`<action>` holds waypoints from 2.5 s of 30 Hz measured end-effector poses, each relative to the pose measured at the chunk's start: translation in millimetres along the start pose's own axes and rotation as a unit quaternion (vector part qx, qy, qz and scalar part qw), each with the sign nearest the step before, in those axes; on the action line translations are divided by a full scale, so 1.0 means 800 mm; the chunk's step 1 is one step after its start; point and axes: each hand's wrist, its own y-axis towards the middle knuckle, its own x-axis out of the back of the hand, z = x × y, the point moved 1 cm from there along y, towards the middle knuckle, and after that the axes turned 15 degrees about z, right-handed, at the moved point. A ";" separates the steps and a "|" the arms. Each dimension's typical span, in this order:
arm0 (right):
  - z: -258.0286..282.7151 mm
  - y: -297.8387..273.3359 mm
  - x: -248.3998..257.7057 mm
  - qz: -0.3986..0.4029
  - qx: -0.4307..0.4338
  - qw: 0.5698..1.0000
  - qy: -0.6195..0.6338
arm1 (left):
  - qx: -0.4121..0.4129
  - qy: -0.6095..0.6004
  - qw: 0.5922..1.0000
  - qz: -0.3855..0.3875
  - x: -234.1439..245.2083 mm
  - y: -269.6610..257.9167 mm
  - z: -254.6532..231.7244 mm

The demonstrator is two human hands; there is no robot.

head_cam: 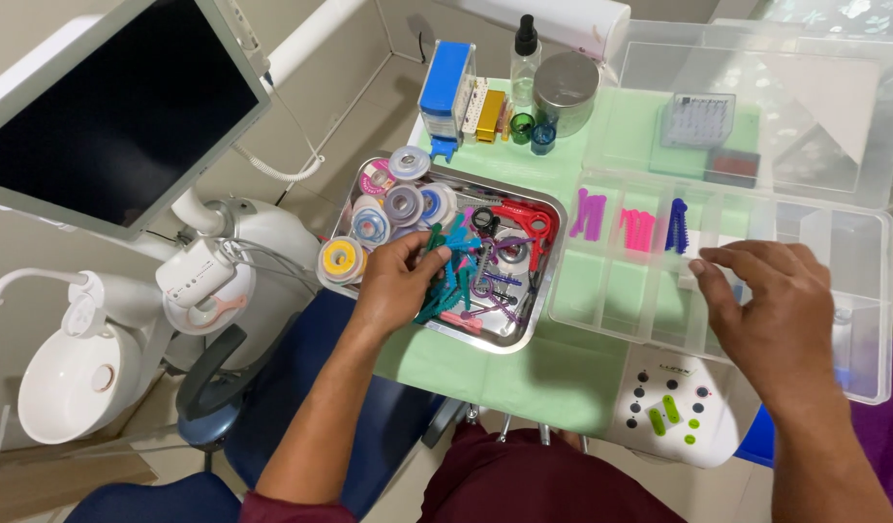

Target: Organizing small dental ligatures from a metal tray into a compartmentalized storage box.

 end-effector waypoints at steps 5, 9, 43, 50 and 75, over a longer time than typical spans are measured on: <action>0.060 0.036 -0.001 0.021 0.100 0.987 0.124 | -0.015 0.022 1.000 -0.012 -0.020 0.011 -0.012; 0.111 0.060 -0.015 0.063 0.163 0.956 0.234 | -0.009 -0.011 1.000 0.026 -0.034 0.016 -0.023; 0.162 0.107 -0.102 0.195 -0.007 0.812 0.550 | -0.056 -0.375 0.924 0.055 -0.059 0.032 0.016; 0.156 0.116 -0.070 0.205 -0.017 0.845 0.494 | -0.055 -0.317 0.947 -0.014 -0.043 0.027 0.023; 0.148 0.139 -0.092 0.281 0.248 0.902 0.215 | -0.055 -0.317 0.947 0.013 -0.035 0.017 0.024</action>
